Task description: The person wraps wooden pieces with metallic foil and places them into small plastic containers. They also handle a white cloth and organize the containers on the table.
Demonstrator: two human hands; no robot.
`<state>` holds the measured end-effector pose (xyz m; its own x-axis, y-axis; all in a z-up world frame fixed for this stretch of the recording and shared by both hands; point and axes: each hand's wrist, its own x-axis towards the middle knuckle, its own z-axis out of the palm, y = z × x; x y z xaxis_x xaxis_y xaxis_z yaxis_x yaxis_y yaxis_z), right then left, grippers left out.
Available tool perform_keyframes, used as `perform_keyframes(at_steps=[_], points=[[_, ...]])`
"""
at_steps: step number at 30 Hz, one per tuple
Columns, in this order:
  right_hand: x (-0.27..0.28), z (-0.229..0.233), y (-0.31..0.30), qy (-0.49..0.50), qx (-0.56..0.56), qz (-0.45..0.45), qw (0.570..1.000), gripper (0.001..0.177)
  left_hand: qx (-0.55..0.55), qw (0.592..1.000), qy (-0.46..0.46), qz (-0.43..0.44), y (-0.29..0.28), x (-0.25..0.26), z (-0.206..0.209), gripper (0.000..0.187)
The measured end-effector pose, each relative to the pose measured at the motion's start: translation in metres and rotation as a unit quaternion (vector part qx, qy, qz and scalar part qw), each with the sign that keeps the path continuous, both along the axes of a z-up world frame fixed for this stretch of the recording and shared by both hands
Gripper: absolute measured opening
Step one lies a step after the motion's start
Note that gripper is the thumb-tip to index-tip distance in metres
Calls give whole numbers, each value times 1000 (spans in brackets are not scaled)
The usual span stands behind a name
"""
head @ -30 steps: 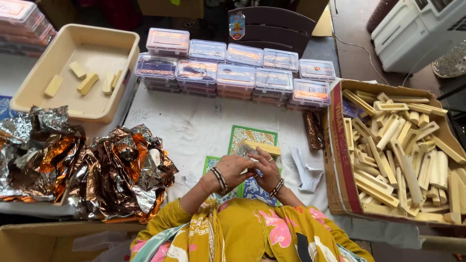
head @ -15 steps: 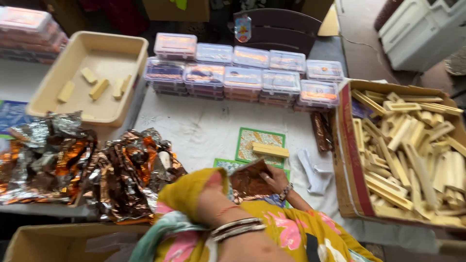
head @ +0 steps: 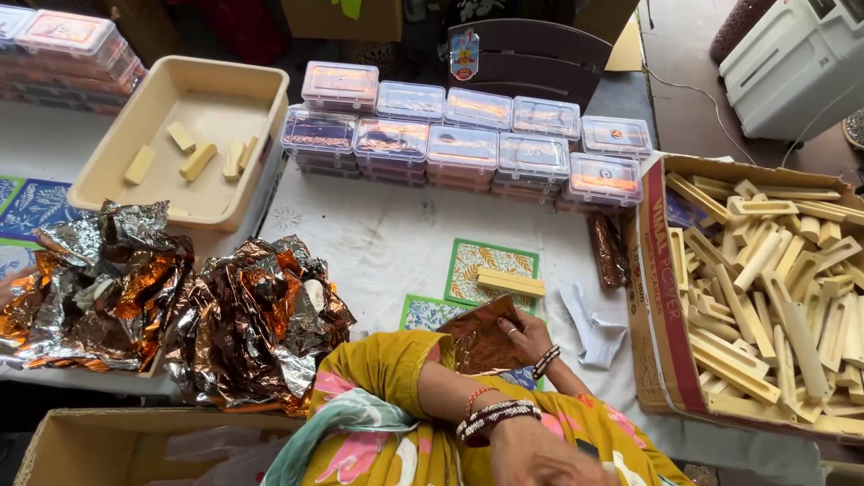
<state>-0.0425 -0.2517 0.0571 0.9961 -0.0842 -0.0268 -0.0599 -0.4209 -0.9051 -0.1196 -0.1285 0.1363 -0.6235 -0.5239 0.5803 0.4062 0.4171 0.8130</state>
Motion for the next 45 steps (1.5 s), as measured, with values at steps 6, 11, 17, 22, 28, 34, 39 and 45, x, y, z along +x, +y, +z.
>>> perform_keyframes(at_steps=[6, 11, 17, 22, 28, 34, 39, 45], points=[[12, -11, -38, 68, 4, -91, 994, 24, 0, 927, -88, 364, 59, 114, 197, 28], [25, 1, -62, -11, 238, -169, 956, 22, 207, 654, -153, 711, 55, 210, 87, 46], [37, -36, -88, -35, 367, -220, 903, 18, 371, 566, -66, 734, 79, 255, -97, 63], [46, -22, -66, -12, 357, -217, 909, 19, 471, 654, 221, 549, 80, 243, -145, 64], [52, -38, -66, 6, 295, -158, 942, 20, 350, 631, 219, 657, 79, 226, -72, 70], [51, -47, -70, -23, 308, -169, 936, 19, 293, 610, 322, 662, 86, 212, -42, 94], [45, -9, -61, -33, 501, -261, 824, 23, 439, 608, 168, 640, 82, 209, -117, 95], [51, -141, -120, 36, 433, -344, 833, 23, 482, 575, 222, 623, 86, 210, -147, 45]])
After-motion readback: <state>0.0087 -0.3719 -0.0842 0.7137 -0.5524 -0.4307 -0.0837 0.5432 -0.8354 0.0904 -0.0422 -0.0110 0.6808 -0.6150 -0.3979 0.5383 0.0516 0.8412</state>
